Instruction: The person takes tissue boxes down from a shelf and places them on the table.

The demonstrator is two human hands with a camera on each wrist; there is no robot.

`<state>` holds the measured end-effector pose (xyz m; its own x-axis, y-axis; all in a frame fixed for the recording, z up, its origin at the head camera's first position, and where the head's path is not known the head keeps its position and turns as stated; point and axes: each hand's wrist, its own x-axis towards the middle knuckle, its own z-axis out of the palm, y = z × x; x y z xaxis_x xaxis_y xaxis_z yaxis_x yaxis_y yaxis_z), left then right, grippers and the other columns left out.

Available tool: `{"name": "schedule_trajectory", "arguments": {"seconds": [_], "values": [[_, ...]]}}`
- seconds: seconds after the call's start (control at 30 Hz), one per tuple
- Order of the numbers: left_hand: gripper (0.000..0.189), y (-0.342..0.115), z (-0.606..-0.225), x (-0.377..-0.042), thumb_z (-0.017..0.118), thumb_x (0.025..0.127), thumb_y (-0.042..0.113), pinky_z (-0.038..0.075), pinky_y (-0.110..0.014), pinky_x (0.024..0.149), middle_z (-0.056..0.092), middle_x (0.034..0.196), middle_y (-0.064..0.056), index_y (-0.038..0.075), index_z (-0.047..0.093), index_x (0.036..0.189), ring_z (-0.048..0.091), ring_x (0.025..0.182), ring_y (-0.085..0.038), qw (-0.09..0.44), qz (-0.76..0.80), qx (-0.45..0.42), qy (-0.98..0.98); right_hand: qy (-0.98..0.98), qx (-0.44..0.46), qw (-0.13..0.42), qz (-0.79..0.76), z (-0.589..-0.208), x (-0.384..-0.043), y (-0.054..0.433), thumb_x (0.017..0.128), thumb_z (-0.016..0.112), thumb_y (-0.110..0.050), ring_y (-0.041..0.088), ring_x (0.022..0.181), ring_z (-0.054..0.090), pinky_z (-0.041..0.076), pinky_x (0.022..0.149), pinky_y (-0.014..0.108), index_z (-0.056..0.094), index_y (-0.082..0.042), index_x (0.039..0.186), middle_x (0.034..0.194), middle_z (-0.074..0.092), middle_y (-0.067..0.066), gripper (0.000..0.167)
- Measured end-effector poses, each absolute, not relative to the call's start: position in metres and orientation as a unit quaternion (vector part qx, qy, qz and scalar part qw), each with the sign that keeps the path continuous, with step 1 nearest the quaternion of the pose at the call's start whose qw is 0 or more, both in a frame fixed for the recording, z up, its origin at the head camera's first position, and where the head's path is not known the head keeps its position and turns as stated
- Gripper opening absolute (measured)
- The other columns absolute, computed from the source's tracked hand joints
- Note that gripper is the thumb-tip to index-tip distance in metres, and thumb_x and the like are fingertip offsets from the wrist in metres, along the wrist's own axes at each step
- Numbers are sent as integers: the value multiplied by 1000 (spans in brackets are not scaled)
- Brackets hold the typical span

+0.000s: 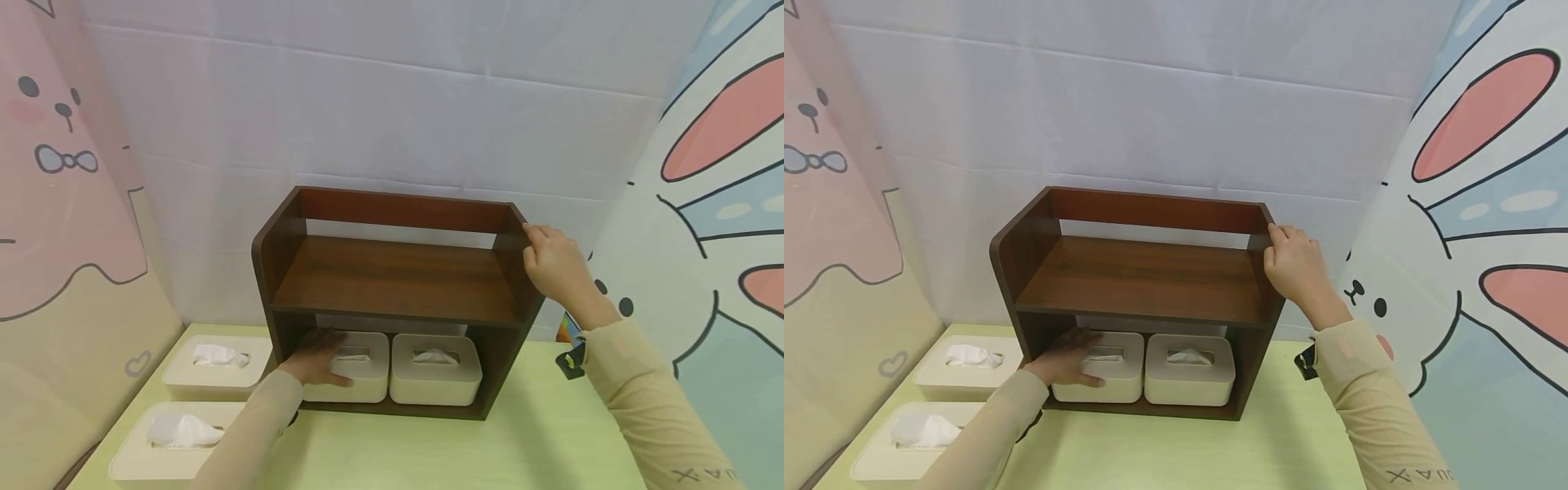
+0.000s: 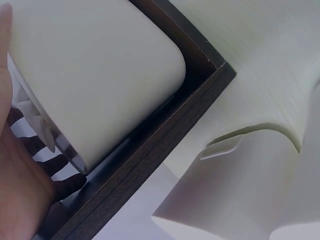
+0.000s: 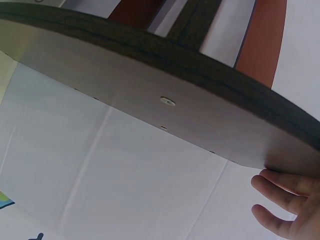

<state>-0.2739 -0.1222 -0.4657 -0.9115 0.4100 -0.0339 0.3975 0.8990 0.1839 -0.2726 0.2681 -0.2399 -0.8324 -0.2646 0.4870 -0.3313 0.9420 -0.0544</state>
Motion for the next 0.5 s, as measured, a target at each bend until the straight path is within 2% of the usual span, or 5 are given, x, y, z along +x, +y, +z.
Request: {"name": "schedule_trajectory", "arguments": {"seconds": [0.23, 0.5], "values": [[102, -119, -466, -271, 74, 64, 56, 15, -51, 111, 26, 148, -19, 8, 30, 142, 18, 137, -37, 38, 90, 194, 976, -953, 162, 247, 67, -240, -273, 269, 89, 34, -8, 47, 111, 45, 37, 93, 58, 44, 11, 127, 123, 48, 31, 44], [110, -119, -477, -273, 77, 59, 58, 14, -54, 109, 22, 149, -18, 10, 26, 144, 16, 137, -41, 27, 93, 184, 978, -953, 159, 247, 71, -241, -274, 268, 89, 35, -7, 47, 111, 46, 38, 93, 57, 45, 11, 127, 123, 49, 32, 43]]}}
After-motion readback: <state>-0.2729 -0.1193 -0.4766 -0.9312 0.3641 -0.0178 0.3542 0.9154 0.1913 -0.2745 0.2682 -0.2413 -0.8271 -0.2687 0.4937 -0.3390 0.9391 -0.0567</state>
